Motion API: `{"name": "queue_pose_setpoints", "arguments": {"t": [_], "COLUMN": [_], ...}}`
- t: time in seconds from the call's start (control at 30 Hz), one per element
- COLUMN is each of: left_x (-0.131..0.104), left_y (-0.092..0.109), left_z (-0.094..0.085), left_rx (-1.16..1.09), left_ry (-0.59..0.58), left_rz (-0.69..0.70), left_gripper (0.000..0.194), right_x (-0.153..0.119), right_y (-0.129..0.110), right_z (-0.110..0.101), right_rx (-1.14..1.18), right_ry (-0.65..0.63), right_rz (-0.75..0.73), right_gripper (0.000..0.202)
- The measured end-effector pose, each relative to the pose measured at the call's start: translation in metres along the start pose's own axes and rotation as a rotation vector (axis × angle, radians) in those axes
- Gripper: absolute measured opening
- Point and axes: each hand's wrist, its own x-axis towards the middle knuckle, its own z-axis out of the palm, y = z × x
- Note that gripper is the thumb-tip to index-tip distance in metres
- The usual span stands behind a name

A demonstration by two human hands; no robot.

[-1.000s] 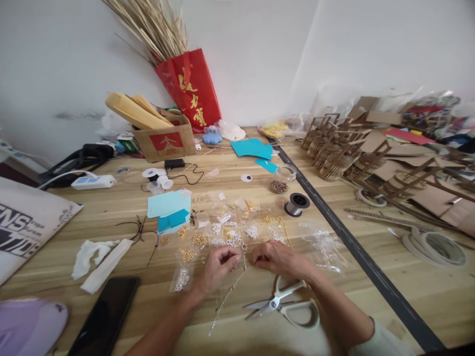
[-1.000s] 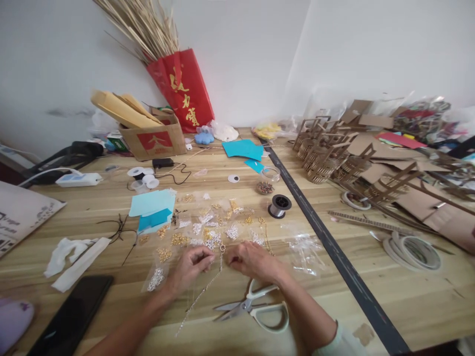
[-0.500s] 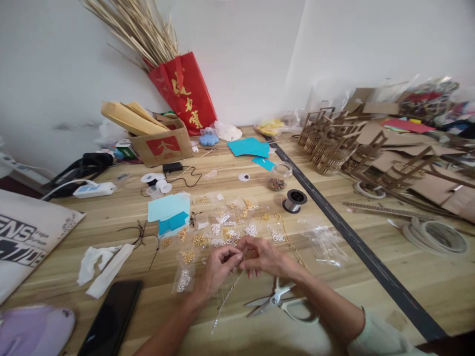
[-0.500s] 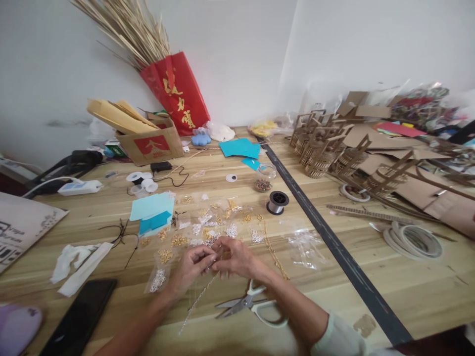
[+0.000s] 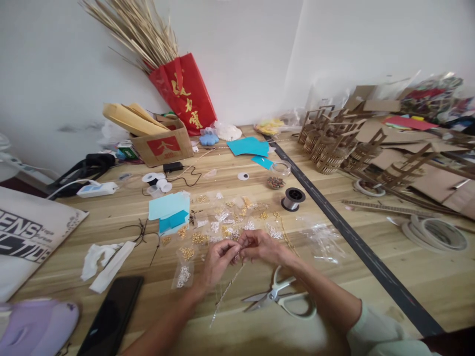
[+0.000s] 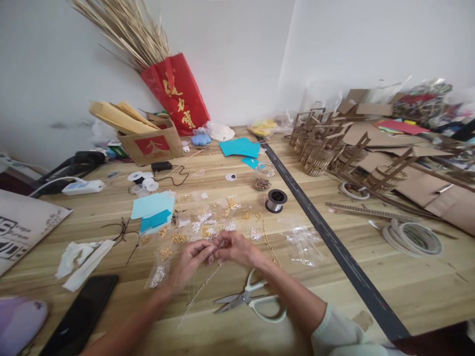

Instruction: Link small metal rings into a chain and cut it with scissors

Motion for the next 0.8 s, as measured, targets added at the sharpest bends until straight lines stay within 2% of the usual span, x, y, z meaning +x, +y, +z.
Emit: {"name": "queue_pose_setpoints", "arguments": {"t": [0.2, 0.4, 0.57, 0.8], "left_x": [0.004, 0.008, 0.009, 0.006], "left_y": [0.007, 0.005, -0.002, -0.010], "left_z": [0.003, 0.008, 0.014, 0.020], "left_rx": [0.025, 0.008, 0.005, 0.098], "left_ry": [0.022, 0.023, 0.014, 0.034], "left_rz": [0.054, 0.077, 0.095, 0.132], "left_gripper": [0.032, 0.030, 0.030, 0.027], "right_x": [0.003, 0.002, -0.002, -0.003], "right_y": [-0.012, -0.016, -0.007, 0.016], "right_z": [-0.008, -0.016, -0.018, -0.015], "right_rx": [-0.117, -0.061, 0.020, 0.224], "right_ry": [-0.011, -0.023, 0.003, 0.052], "right_rz": [0.037, 0.042, 0.058, 0.125], "right_gripper": [0.013, 0.022, 0.029, 0.030]}}
